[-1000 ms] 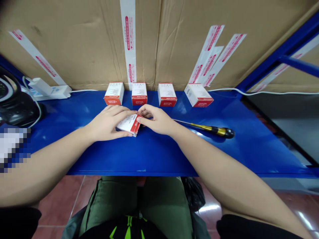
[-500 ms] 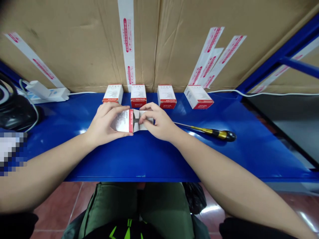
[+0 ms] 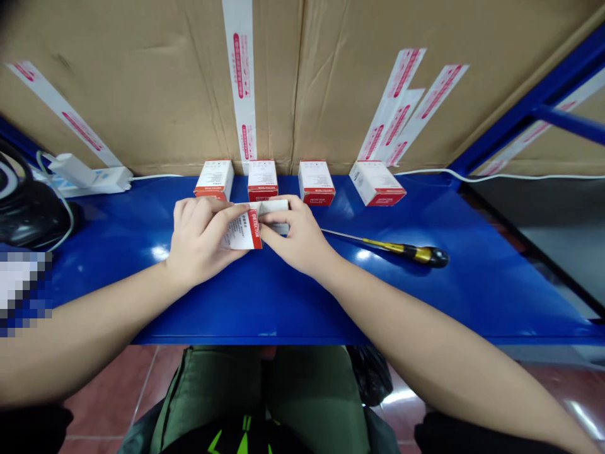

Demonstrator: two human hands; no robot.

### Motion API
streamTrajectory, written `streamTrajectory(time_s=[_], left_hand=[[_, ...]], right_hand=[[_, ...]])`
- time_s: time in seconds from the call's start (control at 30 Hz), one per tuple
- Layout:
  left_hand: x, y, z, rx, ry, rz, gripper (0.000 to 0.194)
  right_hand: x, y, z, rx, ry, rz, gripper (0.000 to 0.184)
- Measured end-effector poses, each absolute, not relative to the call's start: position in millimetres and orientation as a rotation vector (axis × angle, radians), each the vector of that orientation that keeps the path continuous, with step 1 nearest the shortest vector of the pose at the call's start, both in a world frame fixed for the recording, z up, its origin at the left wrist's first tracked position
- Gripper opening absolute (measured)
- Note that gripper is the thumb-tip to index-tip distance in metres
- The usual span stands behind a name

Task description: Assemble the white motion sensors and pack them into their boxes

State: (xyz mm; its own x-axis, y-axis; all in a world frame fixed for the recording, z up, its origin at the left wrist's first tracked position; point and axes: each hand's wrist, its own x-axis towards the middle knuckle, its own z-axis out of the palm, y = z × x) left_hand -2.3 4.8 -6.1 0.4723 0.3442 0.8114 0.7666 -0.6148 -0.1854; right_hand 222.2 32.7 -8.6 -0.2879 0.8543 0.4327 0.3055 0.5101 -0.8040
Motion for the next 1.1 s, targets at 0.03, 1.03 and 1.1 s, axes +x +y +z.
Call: streamTrajectory(time_s=[0.03, 1.03, 1.1], left_hand=[[-1.6, 3.5, -5.9, -2.185, -0.904, -1.020, 0.039], [-9.7, 6.3, -4.9, -2.216, -1.028, -0.919, 0.046], [-9.3, 6.1, -5.8, -2.218, -0.992, -0.891, 0.042]], right_hand=[[221.9, 32.6, -6.7, -0.989, -1.824, 0.849, 0.006], [230.0, 39.0, -7.0, -1.036, -1.960, 0.421, 0.013], [229.8, 41.7, -8.8, -1.069, -1.959, 0.506, 0.012]])
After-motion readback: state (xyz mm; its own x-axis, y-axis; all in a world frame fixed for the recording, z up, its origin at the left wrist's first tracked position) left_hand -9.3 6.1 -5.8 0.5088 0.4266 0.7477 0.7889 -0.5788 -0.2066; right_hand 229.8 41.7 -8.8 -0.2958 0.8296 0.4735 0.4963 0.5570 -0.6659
